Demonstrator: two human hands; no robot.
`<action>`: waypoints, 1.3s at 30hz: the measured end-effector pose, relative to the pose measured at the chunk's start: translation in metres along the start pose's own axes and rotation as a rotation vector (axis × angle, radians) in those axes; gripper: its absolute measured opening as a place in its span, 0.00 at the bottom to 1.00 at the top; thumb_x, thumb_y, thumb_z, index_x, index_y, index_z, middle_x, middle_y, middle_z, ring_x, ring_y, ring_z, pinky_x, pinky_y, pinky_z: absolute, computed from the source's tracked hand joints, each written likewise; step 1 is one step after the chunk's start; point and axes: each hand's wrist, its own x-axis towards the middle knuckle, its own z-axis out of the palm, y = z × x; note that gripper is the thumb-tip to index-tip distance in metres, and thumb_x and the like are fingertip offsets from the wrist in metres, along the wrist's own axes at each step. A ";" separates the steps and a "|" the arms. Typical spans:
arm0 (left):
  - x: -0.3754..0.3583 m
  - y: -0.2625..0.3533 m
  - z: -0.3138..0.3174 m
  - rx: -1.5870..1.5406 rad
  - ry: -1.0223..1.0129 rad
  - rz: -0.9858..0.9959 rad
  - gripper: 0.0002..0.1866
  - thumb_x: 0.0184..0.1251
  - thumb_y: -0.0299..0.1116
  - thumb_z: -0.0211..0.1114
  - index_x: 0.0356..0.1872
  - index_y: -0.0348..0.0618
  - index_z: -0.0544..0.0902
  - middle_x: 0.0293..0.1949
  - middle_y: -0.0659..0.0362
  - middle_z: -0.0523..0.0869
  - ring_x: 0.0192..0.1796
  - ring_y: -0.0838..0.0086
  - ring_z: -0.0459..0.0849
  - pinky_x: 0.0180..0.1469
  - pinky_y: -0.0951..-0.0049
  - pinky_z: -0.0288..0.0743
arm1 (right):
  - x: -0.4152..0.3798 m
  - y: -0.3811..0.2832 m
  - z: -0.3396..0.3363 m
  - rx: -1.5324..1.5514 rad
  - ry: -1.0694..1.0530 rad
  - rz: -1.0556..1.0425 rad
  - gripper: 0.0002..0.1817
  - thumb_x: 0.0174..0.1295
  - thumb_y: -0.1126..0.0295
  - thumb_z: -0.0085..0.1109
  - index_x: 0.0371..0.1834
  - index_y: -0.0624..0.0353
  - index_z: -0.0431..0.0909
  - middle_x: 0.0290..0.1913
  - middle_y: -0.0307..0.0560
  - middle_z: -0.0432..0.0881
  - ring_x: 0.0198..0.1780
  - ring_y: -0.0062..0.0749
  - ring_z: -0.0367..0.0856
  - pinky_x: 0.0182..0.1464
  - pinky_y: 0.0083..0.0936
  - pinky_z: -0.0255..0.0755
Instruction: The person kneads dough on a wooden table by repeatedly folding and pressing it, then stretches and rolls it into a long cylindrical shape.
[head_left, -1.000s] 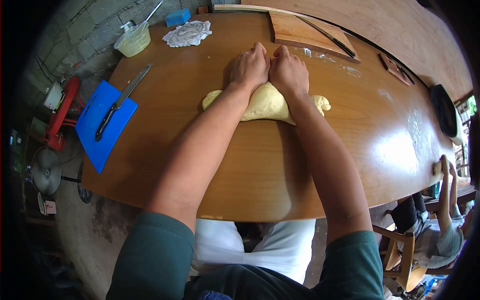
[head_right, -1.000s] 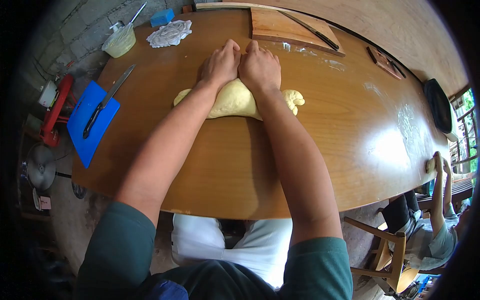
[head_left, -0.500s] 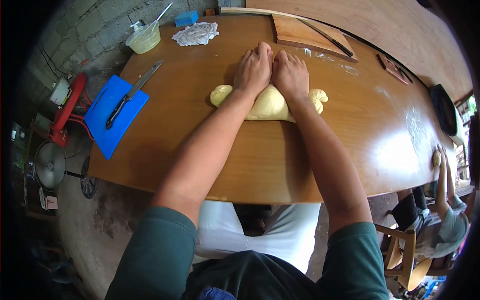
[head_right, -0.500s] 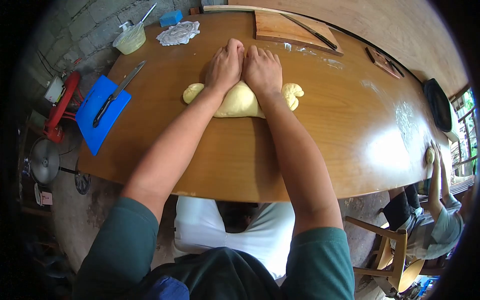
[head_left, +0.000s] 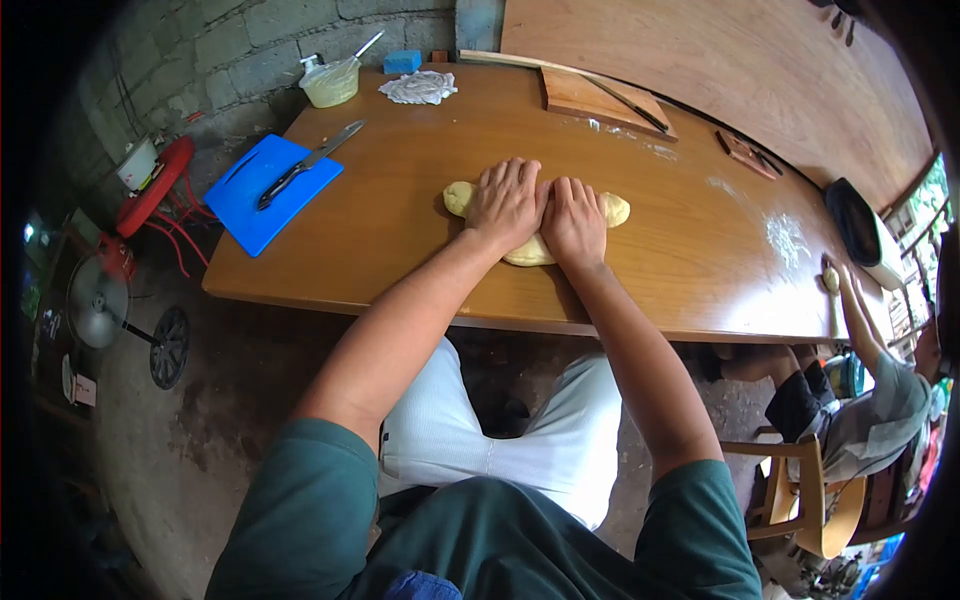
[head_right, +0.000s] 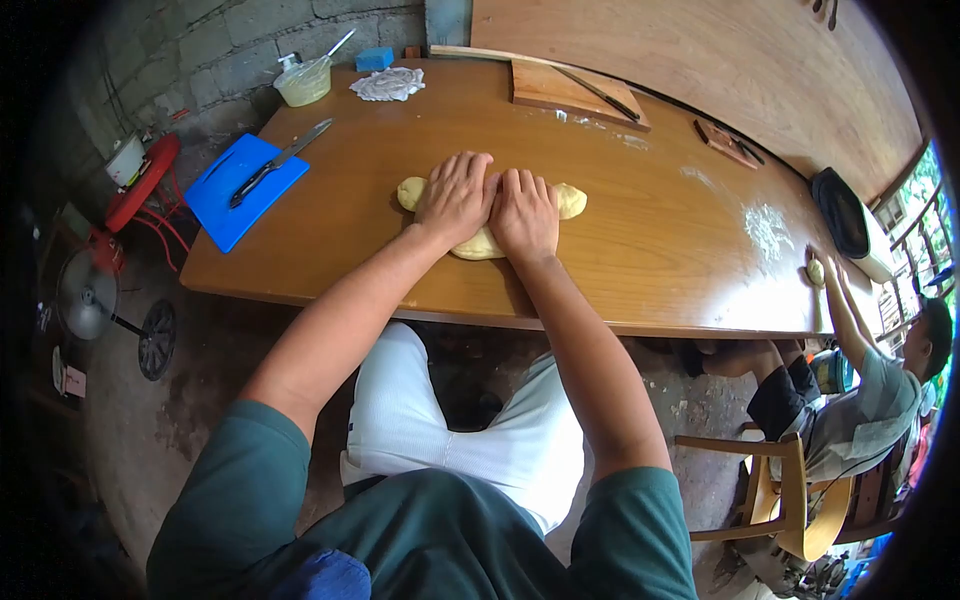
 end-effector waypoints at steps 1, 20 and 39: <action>-0.003 0.001 -0.006 -0.022 -0.016 0.008 0.16 0.86 0.42 0.59 0.60 0.41 0.79 0.55 0.49 0.86 0.62 0.51 0.84 0.66 0.49 0.75 | -0.001 -0.002 -0.005 -0.007 -0.017 0.000 0.07 0.75 0.64 0.57 0.45 0.55 0.78 0.46 0.50 0.85 0.52 0.49 0.83 0.60 0.46 0.73; 0.056 -0.030 0.047 -0.751 0.115 -0.336 0.24 0.89 0.47 0.49 0.60 0.35 0.82 0.56 0.44 0.90 0.61 0.51 0.87 0.66 0.58 0.77 | 0.073 0.006 0.072 0.058 -0.148 -0.093 0.20 0.66 0.59 0.65 0.59 0.53 0.82 0.58 0.47 0.83 0.60 0.48 0.80 0.64 0.45 0.72; 0.145 -0.100 0.145 -0.611 0.136 -0.539 0.24 0.87 0.51 0.52 0.50 0.37 0.82 0.52 0.38 0.88 0.57 0.38 0.85 0.62 0.45 0.78 | 0.172 0.068 0.168 -0.069 -0.267 -0.015 0.16 0.71 0.61 0.63 0.57 0.52 0.84 0.56 0.46 0.88 0.65 0.44 0.84 0.67 0.43 0.75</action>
